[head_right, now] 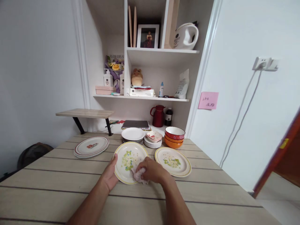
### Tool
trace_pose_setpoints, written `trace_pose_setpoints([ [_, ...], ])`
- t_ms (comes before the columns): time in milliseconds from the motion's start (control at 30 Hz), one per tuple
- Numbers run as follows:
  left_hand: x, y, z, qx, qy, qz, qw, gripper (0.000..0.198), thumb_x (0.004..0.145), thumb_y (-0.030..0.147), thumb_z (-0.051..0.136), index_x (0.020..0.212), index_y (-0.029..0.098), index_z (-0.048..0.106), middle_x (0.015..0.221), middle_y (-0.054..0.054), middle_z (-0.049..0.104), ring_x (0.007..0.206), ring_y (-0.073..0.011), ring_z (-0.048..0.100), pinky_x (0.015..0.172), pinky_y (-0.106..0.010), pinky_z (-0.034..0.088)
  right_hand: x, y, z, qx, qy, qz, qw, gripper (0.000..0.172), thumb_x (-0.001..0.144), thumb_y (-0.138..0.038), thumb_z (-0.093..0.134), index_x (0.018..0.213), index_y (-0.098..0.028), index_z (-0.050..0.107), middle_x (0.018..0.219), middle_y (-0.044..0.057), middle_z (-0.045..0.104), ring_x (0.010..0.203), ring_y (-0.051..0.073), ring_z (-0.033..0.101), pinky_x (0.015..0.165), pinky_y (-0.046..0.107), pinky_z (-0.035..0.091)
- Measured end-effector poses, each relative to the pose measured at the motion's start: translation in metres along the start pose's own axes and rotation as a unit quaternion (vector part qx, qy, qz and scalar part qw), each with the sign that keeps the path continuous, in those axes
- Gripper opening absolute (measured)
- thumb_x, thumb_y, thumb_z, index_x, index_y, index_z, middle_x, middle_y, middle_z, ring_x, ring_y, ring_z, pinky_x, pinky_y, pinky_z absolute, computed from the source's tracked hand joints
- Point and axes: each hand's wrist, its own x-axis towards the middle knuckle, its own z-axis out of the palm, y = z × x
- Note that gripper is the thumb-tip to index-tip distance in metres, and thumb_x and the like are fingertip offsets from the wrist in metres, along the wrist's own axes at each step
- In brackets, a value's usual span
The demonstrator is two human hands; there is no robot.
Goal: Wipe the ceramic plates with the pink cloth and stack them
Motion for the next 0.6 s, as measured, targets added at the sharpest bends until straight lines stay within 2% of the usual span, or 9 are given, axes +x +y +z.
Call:
trace_pose_setpoints([
  [167,0.001,-0.003,0.001,0.023,0.033,0.032,0.999,0.065,0.083,0.031,0.064,0.142,0.02,0.039,0.129,-0.019,0.062,0.115,-0.0302,0.061,0.101,-0.049,0.044,0.018,0.01,0.004,-0.064,0.149,0.098,0.982,0.038,0.076,-0.021,0.064,0.111,-0.034,0.068,0.102,0.001,0.056,0.088,0.016,0.057,0.074,0.024,0.039],
  [333,0.001,-0.006,0.003,0.058,0.059,0.049,0.995,0.064,0.082,0.029,0.067,0.14,0.023,0.04,0.128,-0.019,0.063,0.109,-0.0297,0.065,0.098,-0.05,0.047,0.044,0.001,0.015,-0.105,0.272,0.129,0.948,0.036,0.087,-0.026,0.054,0.121,-0.035,0.063,0.109,0.005,0.055,0.098,0.02,0.056,0.074,0.026,0.039],
  [433,0.001,-0.007,0.003,0.047,0.04,0.043,0.997,0.067,0.081,0.027,0.068,0.14,0.023,0.039,0.126,-0.018,0.065,0.108,-0.0288,0.066,0.098,-0.048,0.047,0.057,-0.014,0.025,-0.117,0.304,0.088,0.941,0.04,0.09,-0.024,0.05,0.128,-0.029,0.059,0.11,0.009,0.055,0.101,0.023,0.053,0.081,0.03,0.041],
  [600,-0.002,-0.006,0.007,0.034,0.017,0.034,0.999,0.06,0.083,0.034,0.066,0.138,0.023,0.044,0.125,-0.015,0.066,0.109,-0.0272,0.065,0.099,-0.045,0.047,0.059,-0.042,0.044,-0.122,0.249,-0.066,0.958,0.046,0.087,-0.025,0.056,0.133,-0.031,0.055,0.122,0.009,0.052,0.106,0.024,0.048,0.09,0.035,0.038],
])
